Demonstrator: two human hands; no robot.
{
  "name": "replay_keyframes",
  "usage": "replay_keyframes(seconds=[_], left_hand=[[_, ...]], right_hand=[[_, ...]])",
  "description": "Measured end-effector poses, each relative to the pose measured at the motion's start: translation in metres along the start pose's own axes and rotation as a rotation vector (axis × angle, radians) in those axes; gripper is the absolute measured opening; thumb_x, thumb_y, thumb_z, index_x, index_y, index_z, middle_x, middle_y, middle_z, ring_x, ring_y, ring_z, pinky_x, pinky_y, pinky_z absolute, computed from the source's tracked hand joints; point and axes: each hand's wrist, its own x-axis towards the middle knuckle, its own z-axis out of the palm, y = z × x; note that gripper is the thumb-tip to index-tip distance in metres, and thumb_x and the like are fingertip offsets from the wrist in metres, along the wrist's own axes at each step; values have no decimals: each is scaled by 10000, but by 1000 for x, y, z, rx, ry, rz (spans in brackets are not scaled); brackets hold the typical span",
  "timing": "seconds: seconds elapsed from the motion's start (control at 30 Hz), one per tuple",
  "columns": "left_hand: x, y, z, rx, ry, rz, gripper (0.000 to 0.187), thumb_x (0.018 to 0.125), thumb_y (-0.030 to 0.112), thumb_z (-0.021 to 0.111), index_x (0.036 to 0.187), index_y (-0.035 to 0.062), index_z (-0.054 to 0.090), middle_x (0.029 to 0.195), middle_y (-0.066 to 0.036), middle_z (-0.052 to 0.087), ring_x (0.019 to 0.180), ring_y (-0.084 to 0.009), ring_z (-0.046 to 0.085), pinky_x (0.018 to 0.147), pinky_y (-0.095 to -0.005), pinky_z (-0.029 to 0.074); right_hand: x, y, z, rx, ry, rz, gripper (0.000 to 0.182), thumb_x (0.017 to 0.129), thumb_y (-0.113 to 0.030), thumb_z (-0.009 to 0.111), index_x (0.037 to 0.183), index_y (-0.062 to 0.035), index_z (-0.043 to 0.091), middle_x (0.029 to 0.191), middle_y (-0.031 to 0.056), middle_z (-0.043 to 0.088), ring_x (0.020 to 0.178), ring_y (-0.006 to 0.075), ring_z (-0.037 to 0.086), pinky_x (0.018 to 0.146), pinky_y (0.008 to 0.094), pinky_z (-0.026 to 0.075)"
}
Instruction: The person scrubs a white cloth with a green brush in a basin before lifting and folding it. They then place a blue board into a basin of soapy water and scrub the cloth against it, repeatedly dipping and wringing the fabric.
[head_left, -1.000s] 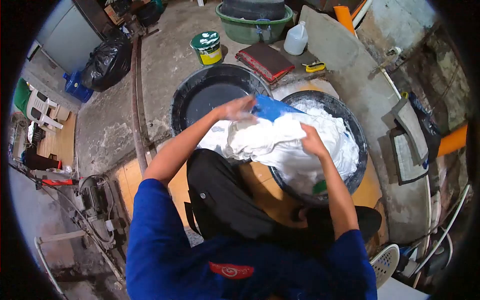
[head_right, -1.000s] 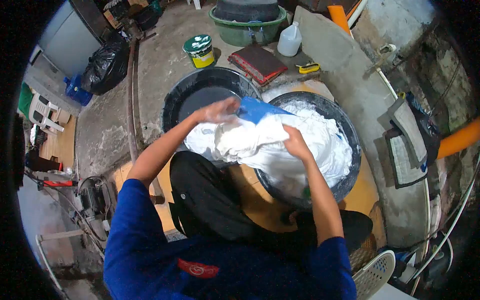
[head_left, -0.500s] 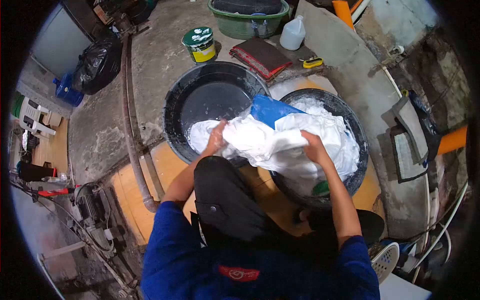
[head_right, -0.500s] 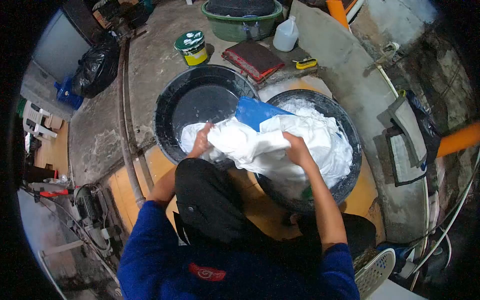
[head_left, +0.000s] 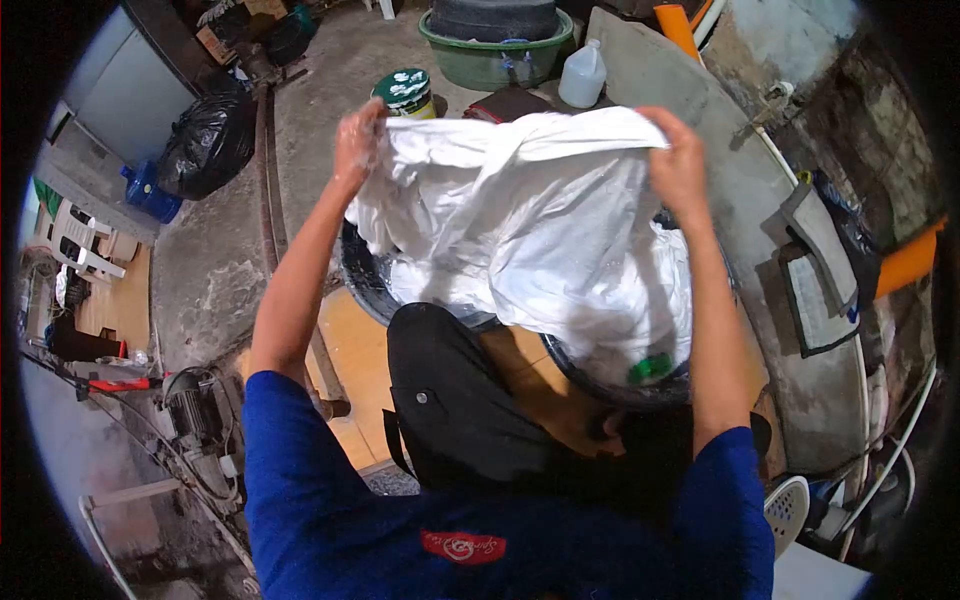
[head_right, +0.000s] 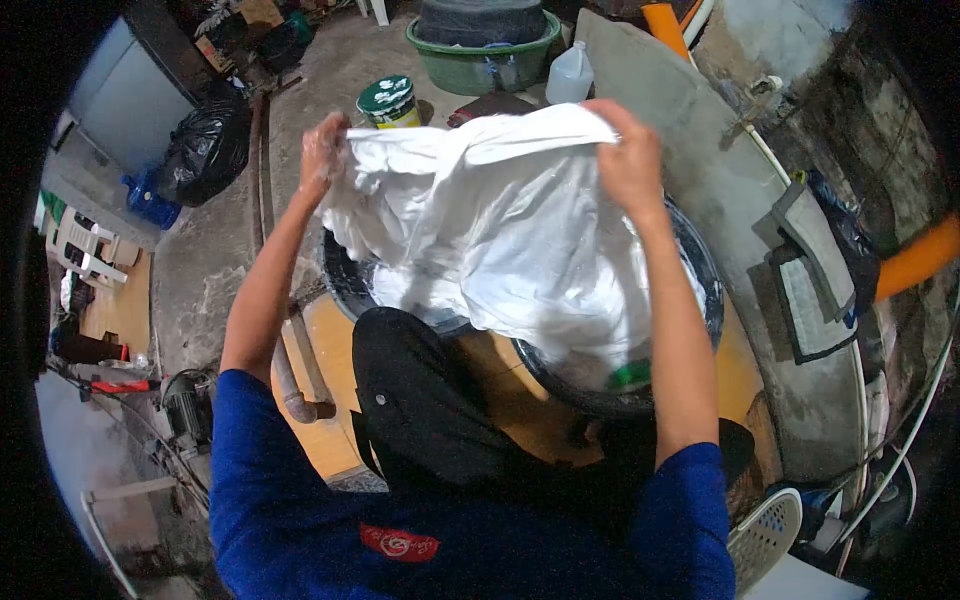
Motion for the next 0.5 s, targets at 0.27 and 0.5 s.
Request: replay_keyframes(seconds=[0.27, 0.5], left_hand=[[64, 107, -13, -170, 20, 194, 119, 691, 16, 531, 809, 29, 517, 619, -104, 529, 550, -182, 514, 545, -302, 424], [29, 197, 96, -488, -190, 84, 76, 639, 77, 553, 691, 34, 517, 663, -194, 563, 638, -371, 565, 549, -424, 445]], right_hand=[[-13, 34, -99, -221, 190, -2, 358, 659, 83, 390, 931, -13, 601, 881, 106, 633, 870, 186, 587, 798, 275, 426], [-124, 138, -136, -497, 43, 372, 339, 653, 61, 460, 939, -51, 602, 870, 153, 625, 843, 262, 595, 771, 306, 441]])
